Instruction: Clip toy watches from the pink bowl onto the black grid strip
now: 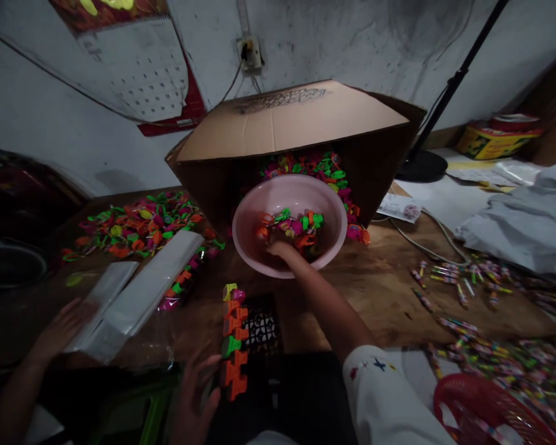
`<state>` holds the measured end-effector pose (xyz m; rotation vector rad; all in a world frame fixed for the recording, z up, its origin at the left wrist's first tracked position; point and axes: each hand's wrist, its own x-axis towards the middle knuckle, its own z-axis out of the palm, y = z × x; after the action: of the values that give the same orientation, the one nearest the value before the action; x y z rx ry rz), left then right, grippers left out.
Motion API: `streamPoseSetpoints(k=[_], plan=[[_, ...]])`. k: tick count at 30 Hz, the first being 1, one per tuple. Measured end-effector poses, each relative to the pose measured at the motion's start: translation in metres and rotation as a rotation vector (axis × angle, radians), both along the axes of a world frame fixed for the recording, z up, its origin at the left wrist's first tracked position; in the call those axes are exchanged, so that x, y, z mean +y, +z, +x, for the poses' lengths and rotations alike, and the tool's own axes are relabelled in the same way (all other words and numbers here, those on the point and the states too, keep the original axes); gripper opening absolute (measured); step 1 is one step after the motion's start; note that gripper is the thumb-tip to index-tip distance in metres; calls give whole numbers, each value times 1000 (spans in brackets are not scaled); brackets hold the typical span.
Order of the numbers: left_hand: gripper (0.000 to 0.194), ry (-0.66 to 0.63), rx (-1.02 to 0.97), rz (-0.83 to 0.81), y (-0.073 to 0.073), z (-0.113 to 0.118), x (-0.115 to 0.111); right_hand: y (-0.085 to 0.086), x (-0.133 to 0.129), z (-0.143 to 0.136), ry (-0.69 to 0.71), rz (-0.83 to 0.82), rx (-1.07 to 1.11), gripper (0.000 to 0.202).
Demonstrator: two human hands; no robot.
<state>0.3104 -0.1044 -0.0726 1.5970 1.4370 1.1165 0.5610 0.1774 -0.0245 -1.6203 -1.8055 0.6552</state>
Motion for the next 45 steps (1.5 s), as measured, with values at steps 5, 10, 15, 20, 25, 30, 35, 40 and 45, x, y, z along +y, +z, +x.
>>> streamPoseSetpoints(k=[5, 10, 15, 20, 25, 30, 35, 40, 45], plan=[[29, 86, -55, 16, 9, 10, 32, 20, -21, 35, -101, 13, 328, 39], [23, 156, 0, 175, 33, 34, 80, 30, -95, 53, -114, -51, 1080, 31], [26, 101, 82, 134, 39, 49, 120, -22, -180, 35, -175, -155, 878, 25], [34, 42, 227, 73, 31, 50, 141, -75, -229, 22, -111, -154, 361, 20], [31, -8, 182, 49, 26, 51, 145, -59, -221, 25, -64, -117, -78, 23], [25, 34, 146, 74, 23, 55, 142, -47, -172, -13, 14, -65, 429, 13], [24, 34, 126, 95, 20, 56, 142, -70, -132, -56, -89, -172, 682, 12], [23, 26, 129, 99, 20, 57, 140, -85, -133, -59, -75, -135, 633, 14], [22, 37, 124, 103, 17, 56, 140, -91, -143, -72, -168, 55, 465, 11]])
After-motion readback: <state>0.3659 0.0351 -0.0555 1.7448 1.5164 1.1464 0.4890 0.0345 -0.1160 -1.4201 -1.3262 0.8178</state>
